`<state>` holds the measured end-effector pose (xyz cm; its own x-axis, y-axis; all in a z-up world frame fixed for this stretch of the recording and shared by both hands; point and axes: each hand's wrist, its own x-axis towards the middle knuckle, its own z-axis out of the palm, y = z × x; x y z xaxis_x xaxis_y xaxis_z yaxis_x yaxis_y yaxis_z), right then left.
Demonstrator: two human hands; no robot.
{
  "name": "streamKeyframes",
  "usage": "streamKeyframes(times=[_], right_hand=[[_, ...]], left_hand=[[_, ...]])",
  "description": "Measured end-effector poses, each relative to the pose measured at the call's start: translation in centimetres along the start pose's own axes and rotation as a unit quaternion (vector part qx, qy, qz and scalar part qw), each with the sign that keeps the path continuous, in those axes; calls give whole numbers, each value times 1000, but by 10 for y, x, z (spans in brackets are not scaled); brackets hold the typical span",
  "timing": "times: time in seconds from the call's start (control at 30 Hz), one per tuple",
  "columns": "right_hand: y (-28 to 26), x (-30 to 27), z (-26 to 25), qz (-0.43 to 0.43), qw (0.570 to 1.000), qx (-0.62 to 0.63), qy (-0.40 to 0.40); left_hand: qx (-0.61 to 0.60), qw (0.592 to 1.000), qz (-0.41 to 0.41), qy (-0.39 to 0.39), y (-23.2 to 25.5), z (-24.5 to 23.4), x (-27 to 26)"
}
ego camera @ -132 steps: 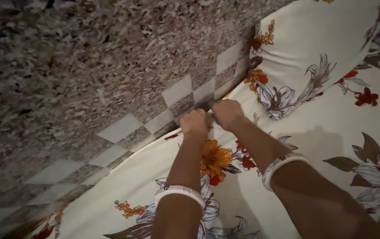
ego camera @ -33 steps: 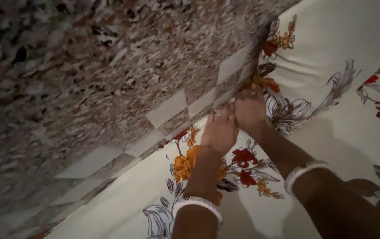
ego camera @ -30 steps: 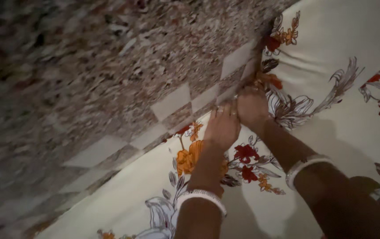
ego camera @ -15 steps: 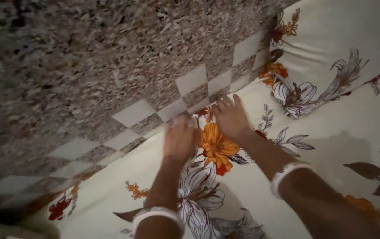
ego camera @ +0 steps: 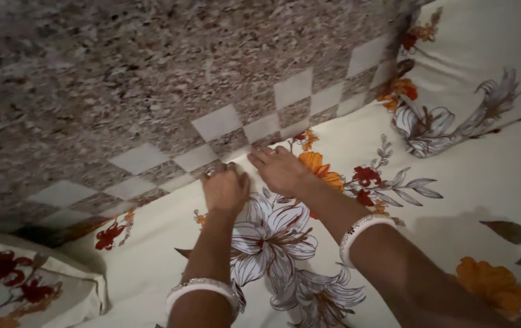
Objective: The person inserts a purple pillow insert into a floral pillowcase, then folds and smooths the case to form a neat pillow. The person repeatedly adjusts and smooths the pillowcase on the bed surface.
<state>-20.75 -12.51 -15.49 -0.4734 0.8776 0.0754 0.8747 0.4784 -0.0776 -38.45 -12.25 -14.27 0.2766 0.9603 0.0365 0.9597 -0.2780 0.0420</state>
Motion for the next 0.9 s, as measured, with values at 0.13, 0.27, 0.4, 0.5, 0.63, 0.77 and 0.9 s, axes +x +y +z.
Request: streamKeyframes(times=[0.13,0.27,0.4,0.5,0.63,0.77,0.9], right_hand=[[-2,10,5,38,993,5,-108],[1,13,12,21,998,11,-55],[5,11,24,34,996,31,-73],[6,11,32,40,996,39,-66],[8,10,32,34,998,53,28],[9,21,21,108,983,62,-133],[-7,44,13,168,967,44,-187]], left_hand=[[-30,999,11,-26,-4,18,4],[-43,999,14,-28,-8,34,12],[-42,996,-11,-81,-6,44,19],[-16,993,-36,-115,-3,47,24],[-4,995,-48,-85,5,56,30],[-15,991,-73,-114,13,70,40],[-24,989,-77,-123,10,73,44]])
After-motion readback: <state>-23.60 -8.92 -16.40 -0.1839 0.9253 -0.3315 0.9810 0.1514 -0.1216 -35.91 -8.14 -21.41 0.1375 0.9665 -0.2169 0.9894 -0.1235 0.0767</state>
